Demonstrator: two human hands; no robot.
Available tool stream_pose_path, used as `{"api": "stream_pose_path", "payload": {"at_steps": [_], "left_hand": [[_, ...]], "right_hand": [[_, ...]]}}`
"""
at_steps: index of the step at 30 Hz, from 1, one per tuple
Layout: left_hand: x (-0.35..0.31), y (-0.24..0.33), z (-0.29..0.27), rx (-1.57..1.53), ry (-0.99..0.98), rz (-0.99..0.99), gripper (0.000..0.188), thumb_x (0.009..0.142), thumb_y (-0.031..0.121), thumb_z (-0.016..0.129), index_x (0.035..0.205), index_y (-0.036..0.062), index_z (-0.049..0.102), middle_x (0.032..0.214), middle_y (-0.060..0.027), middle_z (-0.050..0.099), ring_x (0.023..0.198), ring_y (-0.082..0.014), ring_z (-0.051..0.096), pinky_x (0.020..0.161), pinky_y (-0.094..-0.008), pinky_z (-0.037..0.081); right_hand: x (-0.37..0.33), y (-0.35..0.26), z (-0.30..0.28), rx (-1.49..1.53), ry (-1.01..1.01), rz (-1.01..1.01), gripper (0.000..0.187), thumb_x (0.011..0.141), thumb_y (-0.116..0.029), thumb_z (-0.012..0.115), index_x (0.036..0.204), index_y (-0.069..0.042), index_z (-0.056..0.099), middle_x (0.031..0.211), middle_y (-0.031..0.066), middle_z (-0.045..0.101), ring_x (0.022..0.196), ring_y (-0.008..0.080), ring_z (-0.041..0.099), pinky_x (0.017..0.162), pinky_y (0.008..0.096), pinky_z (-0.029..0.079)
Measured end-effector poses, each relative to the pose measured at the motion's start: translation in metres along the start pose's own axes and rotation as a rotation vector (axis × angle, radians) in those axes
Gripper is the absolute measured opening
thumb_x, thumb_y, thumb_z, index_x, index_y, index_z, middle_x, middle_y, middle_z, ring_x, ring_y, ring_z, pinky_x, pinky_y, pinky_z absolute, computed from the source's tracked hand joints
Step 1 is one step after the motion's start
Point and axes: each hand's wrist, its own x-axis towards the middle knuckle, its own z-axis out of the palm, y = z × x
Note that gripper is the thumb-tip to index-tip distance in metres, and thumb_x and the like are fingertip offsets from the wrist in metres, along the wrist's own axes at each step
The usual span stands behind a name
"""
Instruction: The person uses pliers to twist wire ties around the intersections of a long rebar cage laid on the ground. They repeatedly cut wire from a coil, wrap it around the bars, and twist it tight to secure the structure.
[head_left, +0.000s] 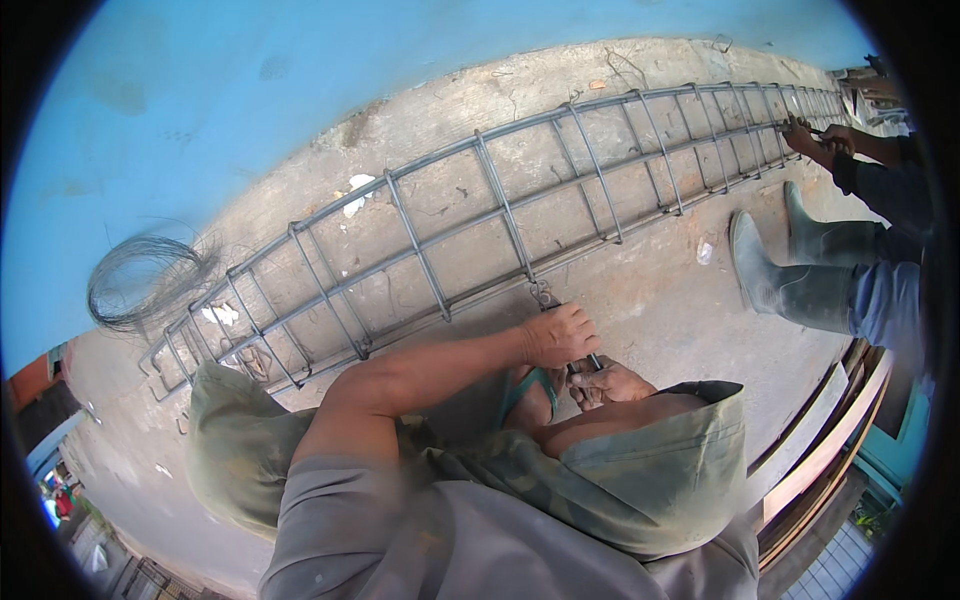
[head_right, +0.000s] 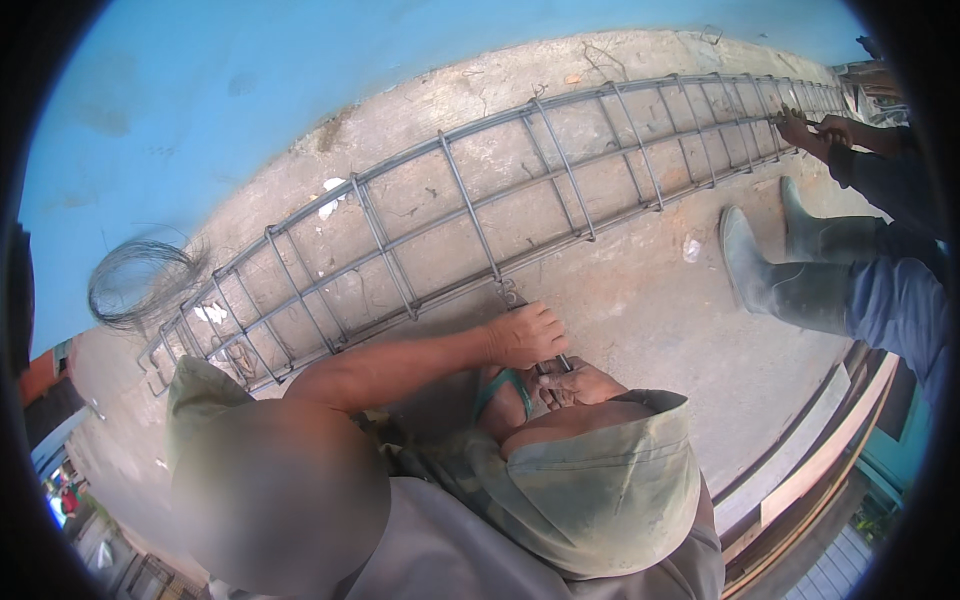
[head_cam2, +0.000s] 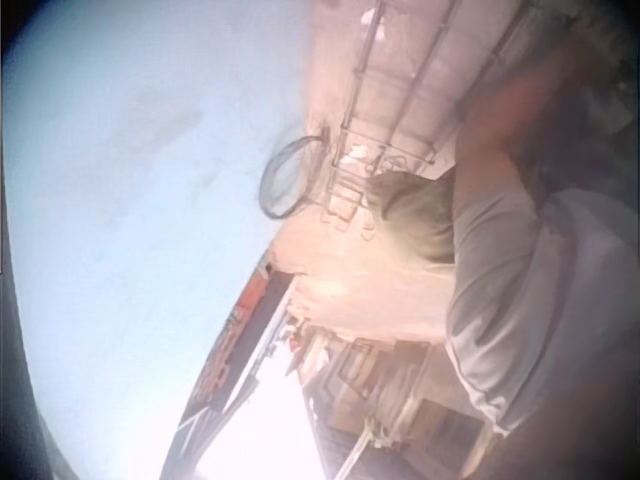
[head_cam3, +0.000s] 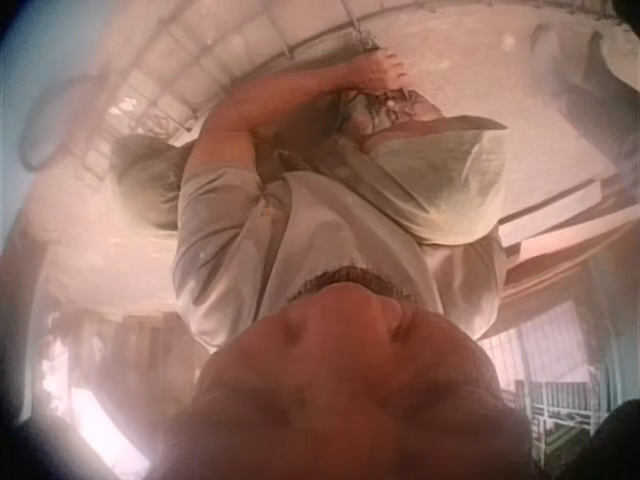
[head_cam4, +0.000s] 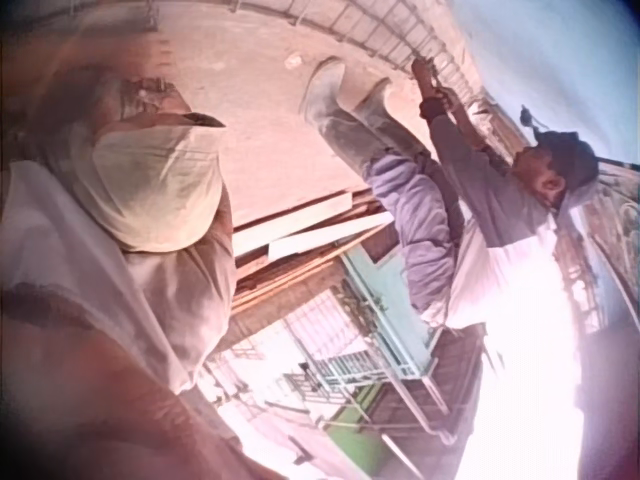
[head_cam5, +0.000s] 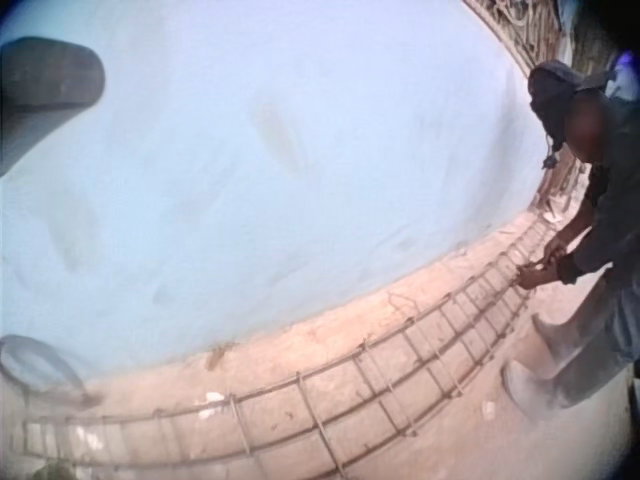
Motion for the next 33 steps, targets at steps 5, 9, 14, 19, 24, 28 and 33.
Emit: {"api": "stream_pose_path", "payload": {"at_steps": [5, 9, 14, 19, 24, 28, 33], "left_hand": [[0.040, -0.005, -0.018, -0.200, -0.340, -0.359, 0.019, 0.079, 0.018, 0.059, 0.092, 0.0061, 0.065, 0.080, -0.0116, 0.069, 0.082, -0.0250, 0.068, 0.084, -0.0386, 0.048], [0.043, -0.008, -0.023, -0.183, -0.405, -0.256, 0.019, 0.081, 0.019, 0.058, 0.092, 0.0049, 0.065, 0.083, -0.0122, 0.071, 0.085, -0.0249, 0.069, 0.084, -0.0386, 0.049], [0.004, -0.007, -0.005, 0.047, 0.309, 0.104, 0.016, 0.078, 0.020, 0.059, 0.086, 0.0073, 0.062, 0.077, -0.0074, 0.066, 0.079, -0.0249, 0.064, 0.076, -0.0361, 0.045], [-0.002, -0.006, 0.001, 0.013, -0.129, -0.026, 0.016, 0.075, 0.020, 0.062, 0.084, 0.0072, 0.061, 0.077, -0.0068, 0.065, 0.077, -0.0252, 0.063, 0.076, -0.0364, 0.044], [0.040, -0.007, -0.022, -0.215, -0.549, -0.315, 0.018, 0.069, 0.018, 0.067, 0.083, 0.0072, 0.063, 0.077, -0.0065, 0.065, 0.078, -0.0253, 0.063, 0.074, -0.0364, 0.043], [0.011, -0.004, -0.015, -0.111, -0.223, -0.049, 0.023, 0.067, 0.019, 0.069, 0.085, 0.0066, 0.066, 0.084, -0.0078, 0.064, 0.090, -0.0250, 0.061, 0.082, -0.0375, 0.044], [-0.018, 0.031, -0.008, -0.135, -0.219, 0.010, 0.027, 0.068, 0.020, 0.068, 0.090, 0.0044, 0.064, 0.091, -0.0099, 0.061, 0.100, -0.0249, 0.057, 0.089, -0.0376, 0.043]], "right_hand": [[-0.010, -0.010, 0.015, -1.338, 0.877, -0.554, 0.039, 0.081, -0.017, 0.073, 0.112, -0.006, 0.052, 0.088, 0.0125, 0.062, 0.080, 0.0284, 0.062, 0.068, 0.0403, 0.050], [0.009, 0.019, -0.010, -1.330, 0.939, -0.533, 0.030, 0.083, -0.016, 0.071, 0.106, -0.005, 0.054, 0.088, 0.0143, 0.065, 0.075, 0.0306, 0.063, 0.064, 0.0409, 0.050], [0.013, 0.020, -0.021, -0.352, 0.154, -0.134, 0.019, 0.086, -0.011, 0.067, 0.100, -0.005, 0.055, 0.077, 0.0073, 0.062, 0.069, 0.0192, 0.064, 0.059, 0.0308, 0.048], [0.008, 0.016, -0.014, -0.072, -0.074, -0.099, 0.026, 0.087, -0.011, 0.065, 0.110, -0.005, 0.054, 0.092, 0.0106, 0.065, 0.087, 0.0139, 0.066, 0.065, 0.0271, 0.049], [0.006, 0.019, 0.011, -1.118, 0.768, -0.519, 0.034, 0.087, -0.013, 0.066, 0.118, -0.004, 0.055, 0.095, 0.0117, 0.065, 0.085, 0.0200, 0.066, 0.071, 0.0319, 0.050], [0.015, 0.023, 0.003, -0.033, 0.038, -0.239, 0.028, 0.090, -0.016, 0.065, 0.113, -0.002, 0.057, 0.090, 0.0106, 0.064, 0.077, 0.0194, 0.062, 0.068, 0.0324, 0.049], [0.010, 0.054, 0.012, 0.403, -0.242, -0.165, 0.024, 0.092, -0.019, 0.065, 0.107, -0.001, 0.057, 0.079, 0.0073, 0.063, 0.069, 0.0146, 0.061, 0.060, 0.0290, 0.048]]}}
